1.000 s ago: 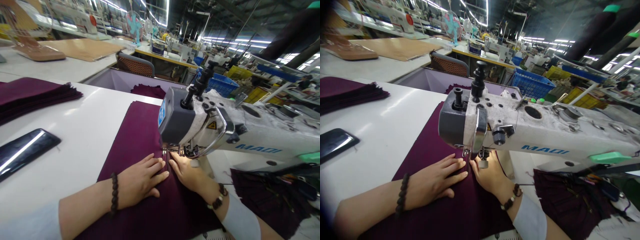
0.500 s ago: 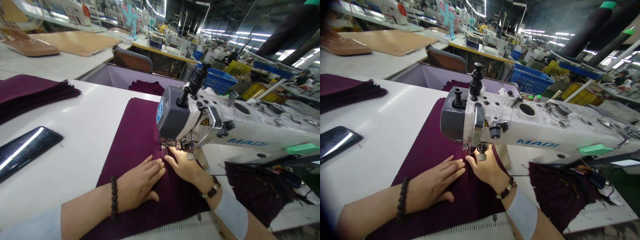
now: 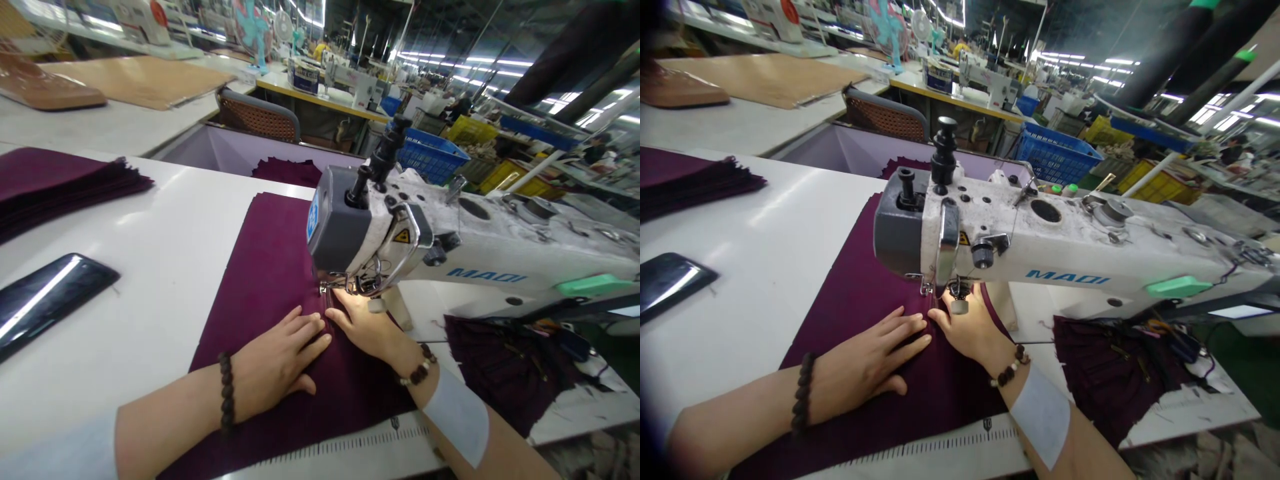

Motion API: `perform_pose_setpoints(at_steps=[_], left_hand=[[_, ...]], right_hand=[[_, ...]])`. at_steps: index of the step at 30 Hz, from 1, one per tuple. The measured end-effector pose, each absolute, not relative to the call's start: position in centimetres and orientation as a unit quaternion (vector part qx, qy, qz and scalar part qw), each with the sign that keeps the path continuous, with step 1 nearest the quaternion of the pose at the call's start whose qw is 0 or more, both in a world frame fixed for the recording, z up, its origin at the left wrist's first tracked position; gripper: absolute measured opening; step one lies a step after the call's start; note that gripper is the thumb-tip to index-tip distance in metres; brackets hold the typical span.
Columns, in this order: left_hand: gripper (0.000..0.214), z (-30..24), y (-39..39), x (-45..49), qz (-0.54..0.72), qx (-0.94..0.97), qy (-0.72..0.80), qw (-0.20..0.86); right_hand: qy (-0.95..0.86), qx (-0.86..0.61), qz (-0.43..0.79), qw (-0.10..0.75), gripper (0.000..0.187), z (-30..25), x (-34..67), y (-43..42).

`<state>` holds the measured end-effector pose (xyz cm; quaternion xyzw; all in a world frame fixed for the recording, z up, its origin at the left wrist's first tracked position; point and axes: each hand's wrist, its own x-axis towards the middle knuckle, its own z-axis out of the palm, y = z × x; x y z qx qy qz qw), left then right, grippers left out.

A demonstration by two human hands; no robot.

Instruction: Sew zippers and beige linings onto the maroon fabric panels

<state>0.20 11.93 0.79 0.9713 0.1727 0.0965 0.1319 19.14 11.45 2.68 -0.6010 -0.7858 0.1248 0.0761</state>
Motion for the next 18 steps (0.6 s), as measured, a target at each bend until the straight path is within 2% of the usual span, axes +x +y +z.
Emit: perform_pose_setpoints(at_steps=[2,8,14,18], left_hand=[[0.055,1.0,11.6,0.5,0.088,0.967,0.197,0.132],[0.071,1.2,11.0,0.9,0.08,0.965,0.219,0.118],[0.068,0.9,11.0,0.7,0.07,0.969,0.212,0.109],[0.068,0.9,11.2,0.6,0.068,0.969,0.207,0.116]], right_hand=[[-0.79,-0.596,0.122,0.083,0.023,2.4,19.3,11.5],[-0.816,-0.563,0.105,0.076,0.025,1.7,19.9,11.4],[-0.786,-0.6,0.09,0.123,0.021,1.6,19.6,11.0],[-0.776,-0.612,0.097,0.122,0.024,1.4,19.2,10.9]])
